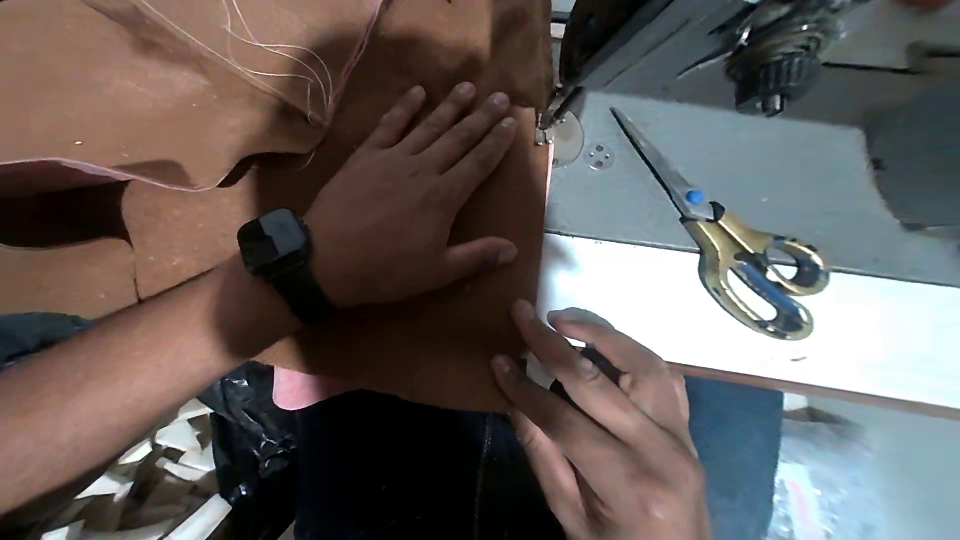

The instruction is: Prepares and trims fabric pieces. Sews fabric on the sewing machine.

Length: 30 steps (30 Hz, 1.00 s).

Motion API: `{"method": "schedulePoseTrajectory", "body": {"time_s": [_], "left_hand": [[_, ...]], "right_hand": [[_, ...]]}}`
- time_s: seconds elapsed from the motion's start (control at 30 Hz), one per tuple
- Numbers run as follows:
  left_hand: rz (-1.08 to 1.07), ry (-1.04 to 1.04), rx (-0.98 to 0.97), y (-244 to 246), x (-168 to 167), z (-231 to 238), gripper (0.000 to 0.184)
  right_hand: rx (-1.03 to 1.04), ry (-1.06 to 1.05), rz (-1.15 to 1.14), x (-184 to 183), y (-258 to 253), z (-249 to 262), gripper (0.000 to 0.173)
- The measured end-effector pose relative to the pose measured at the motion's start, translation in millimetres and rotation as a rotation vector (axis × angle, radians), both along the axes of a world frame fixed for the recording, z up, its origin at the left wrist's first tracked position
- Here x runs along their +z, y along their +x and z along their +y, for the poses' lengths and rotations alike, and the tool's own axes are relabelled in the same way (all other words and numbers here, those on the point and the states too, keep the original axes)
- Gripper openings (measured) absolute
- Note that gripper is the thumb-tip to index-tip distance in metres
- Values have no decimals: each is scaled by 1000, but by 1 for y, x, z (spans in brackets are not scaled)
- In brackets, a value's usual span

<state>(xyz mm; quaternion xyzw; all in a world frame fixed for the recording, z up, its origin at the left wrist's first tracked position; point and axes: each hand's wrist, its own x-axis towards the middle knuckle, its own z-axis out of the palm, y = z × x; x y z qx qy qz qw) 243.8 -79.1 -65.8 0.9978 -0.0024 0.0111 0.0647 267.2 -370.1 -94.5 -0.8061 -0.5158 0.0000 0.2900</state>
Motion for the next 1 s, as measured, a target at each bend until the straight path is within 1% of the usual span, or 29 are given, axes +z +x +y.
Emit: {"method": "schedulePoseTrajectory", "body": {"time_s": [0.23,1.0], "left_hand": [[-11,-14,0,0,-1,1,97],[-37,-23,-10,-1,-2,2,96]], "right_hand": [[16,-29,-10,3,3,1,24],[14,-24,6,5,3,1,23]]}}
